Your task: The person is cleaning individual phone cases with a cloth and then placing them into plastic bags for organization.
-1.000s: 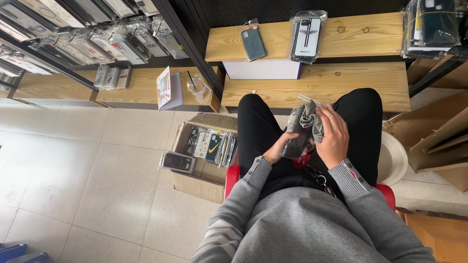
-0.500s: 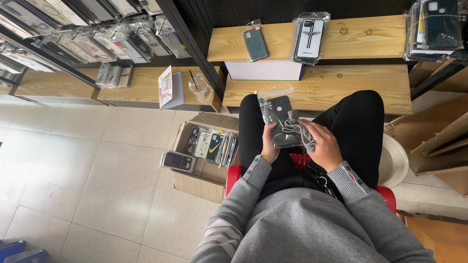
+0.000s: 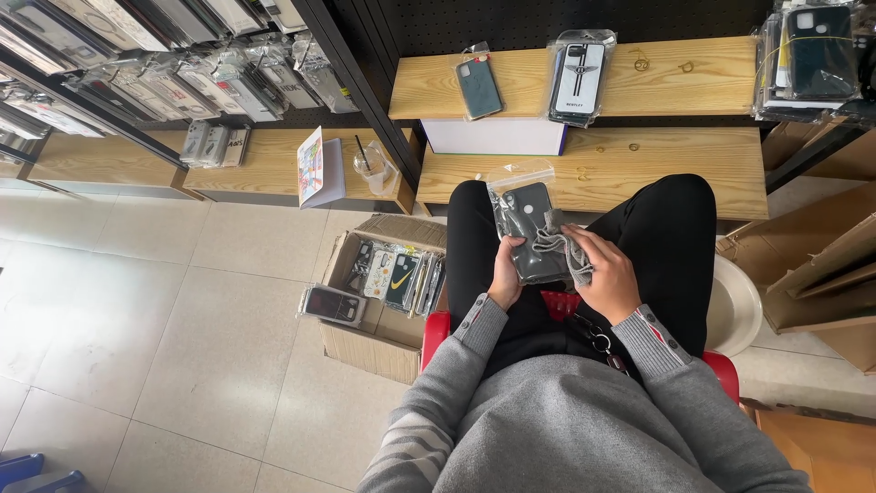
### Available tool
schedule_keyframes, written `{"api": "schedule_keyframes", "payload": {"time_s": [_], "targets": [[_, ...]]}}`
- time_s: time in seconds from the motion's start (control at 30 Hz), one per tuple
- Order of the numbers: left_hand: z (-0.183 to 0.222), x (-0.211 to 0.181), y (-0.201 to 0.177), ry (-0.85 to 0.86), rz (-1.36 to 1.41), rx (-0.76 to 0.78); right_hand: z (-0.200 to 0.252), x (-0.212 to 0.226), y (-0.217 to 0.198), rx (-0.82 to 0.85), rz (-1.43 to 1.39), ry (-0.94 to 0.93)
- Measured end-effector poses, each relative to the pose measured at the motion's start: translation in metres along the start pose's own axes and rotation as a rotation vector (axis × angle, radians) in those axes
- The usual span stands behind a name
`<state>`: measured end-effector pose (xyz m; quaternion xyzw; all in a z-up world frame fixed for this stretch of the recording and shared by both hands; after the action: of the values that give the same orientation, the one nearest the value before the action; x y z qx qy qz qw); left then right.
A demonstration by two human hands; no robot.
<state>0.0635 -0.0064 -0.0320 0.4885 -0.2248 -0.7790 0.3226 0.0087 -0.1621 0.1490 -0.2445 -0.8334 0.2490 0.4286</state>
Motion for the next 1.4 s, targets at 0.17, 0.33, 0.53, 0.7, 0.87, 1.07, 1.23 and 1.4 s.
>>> {"api": "schedule_keyframes", "payload": {"time_s": [0.17, 0.33, 0.53, 0.7, 0.87, 1.07, 1.23, 1.4], "targets": [[-0.026, 0.017, -0.021, -0.002, -0.038, -0.006, -0.003, 0.008, -0.006, -0.022, 0.005, 0.009], [-0.002, 0.003, 0.003, -0.004, -0.079, 0.007, -0.004, 0.012, -0.011, -0.037, -0.005, 0.022], [-0.070, 0.053, -0.059, 0.045, -0.248, 0.035, -0.006, 0.015, -0.018, -0.119, 0.009, 0.031], [-0.053, 0.048, -0.042, 0.041, -0.300, 0.065, -0.007, 0.017, -0.021, -0.152, 0.022, 0.061], [-0.041, 0.037, -0.033, 0.077, -0.359, 0.044, -0.008, 0.018, -0.022, -0.148, 0.000, 0.048], [0.014, -0.009, 0.007, 0.144, -0.311, -0.044, -0.006, 0.014, -0.009, -0.090, -0.042, 0.033], [-0.007, -0.009, -0.014, 0.130, -0.092, -0.114, -0.006, 0.020, -0.008, -0.039, -0.073, -0.019], [0.024, -0.046, 0.016, 0.165, 0.075, -0.162, -0.007, 0.030, -0.010, -0.016, -0.098, -0.072]]}}
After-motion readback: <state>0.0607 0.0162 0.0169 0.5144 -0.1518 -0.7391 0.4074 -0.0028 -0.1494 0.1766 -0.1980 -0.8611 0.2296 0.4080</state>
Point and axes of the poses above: each hand's wrist, its own z-axis away from the middle knuckle, its own y-axis out of the palm, x = y × z, the point moved 7 cm from there along -z, towards the middle knuckle, and after that the axes turned 2 degrees about y, right-handed, at the moved point
